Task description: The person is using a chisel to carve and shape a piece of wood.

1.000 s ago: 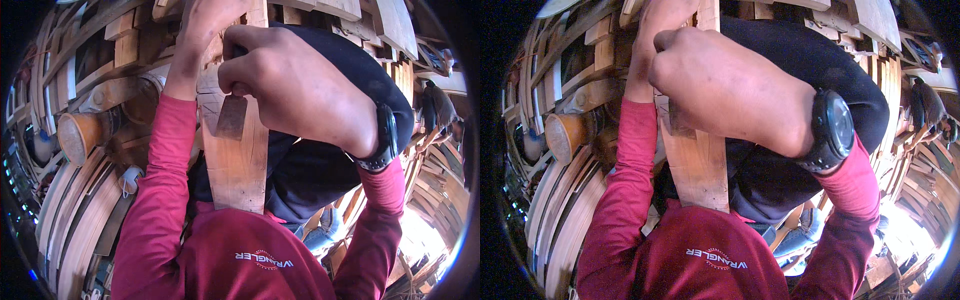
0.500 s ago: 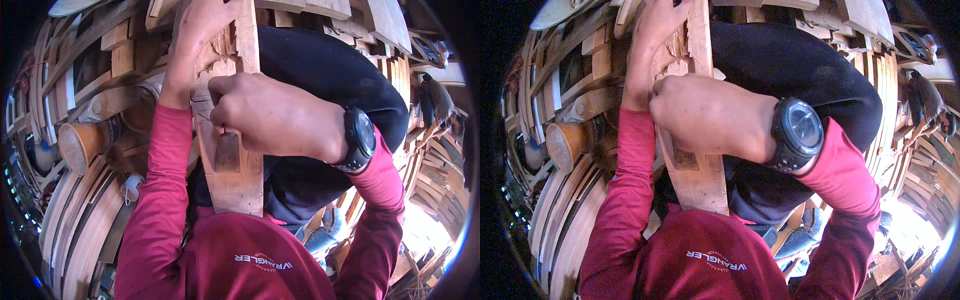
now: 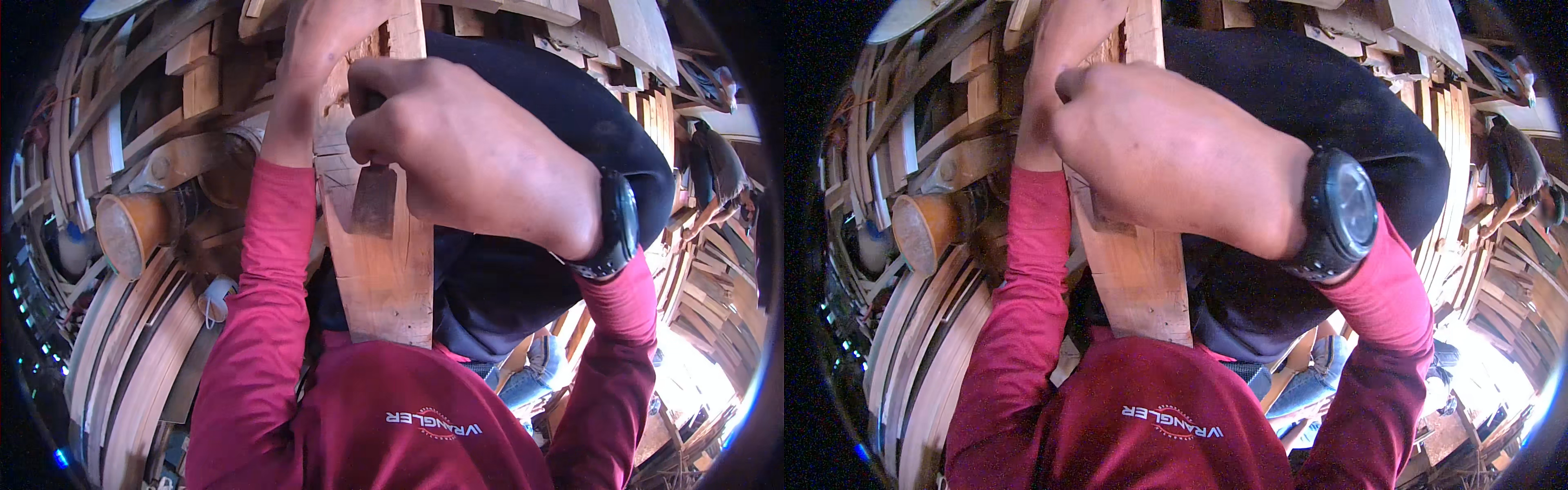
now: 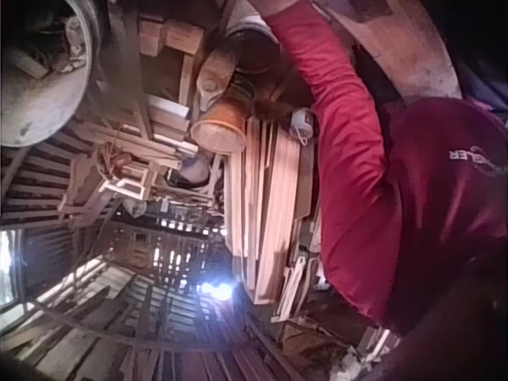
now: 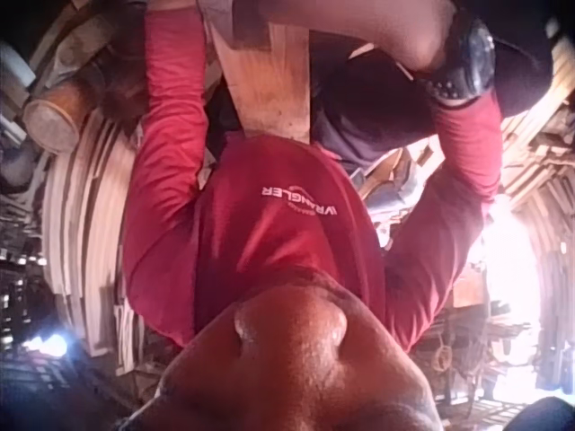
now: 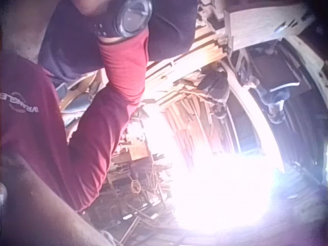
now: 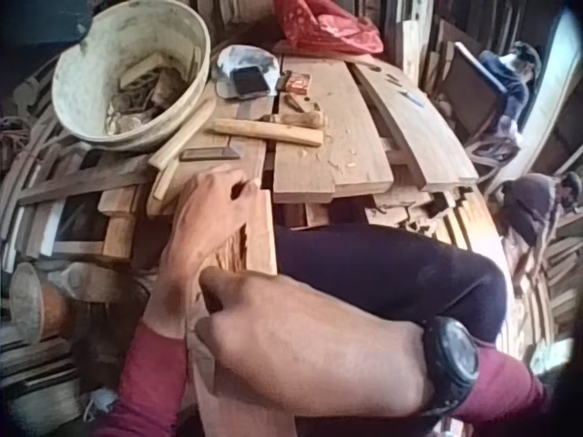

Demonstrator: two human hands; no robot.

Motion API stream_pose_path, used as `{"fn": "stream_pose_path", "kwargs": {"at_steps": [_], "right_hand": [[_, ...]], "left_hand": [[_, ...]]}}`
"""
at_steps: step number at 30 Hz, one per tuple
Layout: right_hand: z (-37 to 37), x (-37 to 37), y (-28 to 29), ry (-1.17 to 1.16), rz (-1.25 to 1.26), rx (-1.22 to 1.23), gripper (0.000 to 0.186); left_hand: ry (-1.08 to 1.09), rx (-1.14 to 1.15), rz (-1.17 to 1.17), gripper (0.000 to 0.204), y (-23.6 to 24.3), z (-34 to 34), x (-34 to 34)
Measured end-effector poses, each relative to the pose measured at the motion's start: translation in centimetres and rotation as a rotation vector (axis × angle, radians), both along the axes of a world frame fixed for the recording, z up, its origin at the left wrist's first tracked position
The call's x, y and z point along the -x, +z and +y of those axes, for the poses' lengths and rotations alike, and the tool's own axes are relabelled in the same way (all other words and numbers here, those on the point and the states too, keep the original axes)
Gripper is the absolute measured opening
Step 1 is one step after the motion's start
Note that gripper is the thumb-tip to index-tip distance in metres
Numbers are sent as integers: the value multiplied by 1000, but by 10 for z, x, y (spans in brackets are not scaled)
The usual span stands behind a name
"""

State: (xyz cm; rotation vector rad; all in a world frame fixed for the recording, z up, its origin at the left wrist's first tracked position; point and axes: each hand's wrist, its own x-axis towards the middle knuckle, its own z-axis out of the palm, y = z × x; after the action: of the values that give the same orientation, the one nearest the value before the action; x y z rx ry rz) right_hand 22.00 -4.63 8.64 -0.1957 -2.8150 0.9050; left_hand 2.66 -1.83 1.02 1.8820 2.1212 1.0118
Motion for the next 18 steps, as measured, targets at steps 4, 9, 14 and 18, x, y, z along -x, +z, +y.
{"fn": "stream_pose_path", "kwargs": {"at_steps": [4, 9, 14, 18], "right_hand": [[-15, 10, -19, 186, -127, 130, 23], [-24, 7, -19, 198, -231, 146, 26], [-19, -3, -25, 209, -222, 130, 27], [-14, -16, -27, 200, -218, 131, 21]], "left_hand": [[-19, -12, -1, 27, -6, -5, 13], [0, 12, -80, 27, -2, -4, 14], [-56, 196, -166, 34, 19, 24, 4], [-548, 276, -264, 37, -4, 128, -27]]}}
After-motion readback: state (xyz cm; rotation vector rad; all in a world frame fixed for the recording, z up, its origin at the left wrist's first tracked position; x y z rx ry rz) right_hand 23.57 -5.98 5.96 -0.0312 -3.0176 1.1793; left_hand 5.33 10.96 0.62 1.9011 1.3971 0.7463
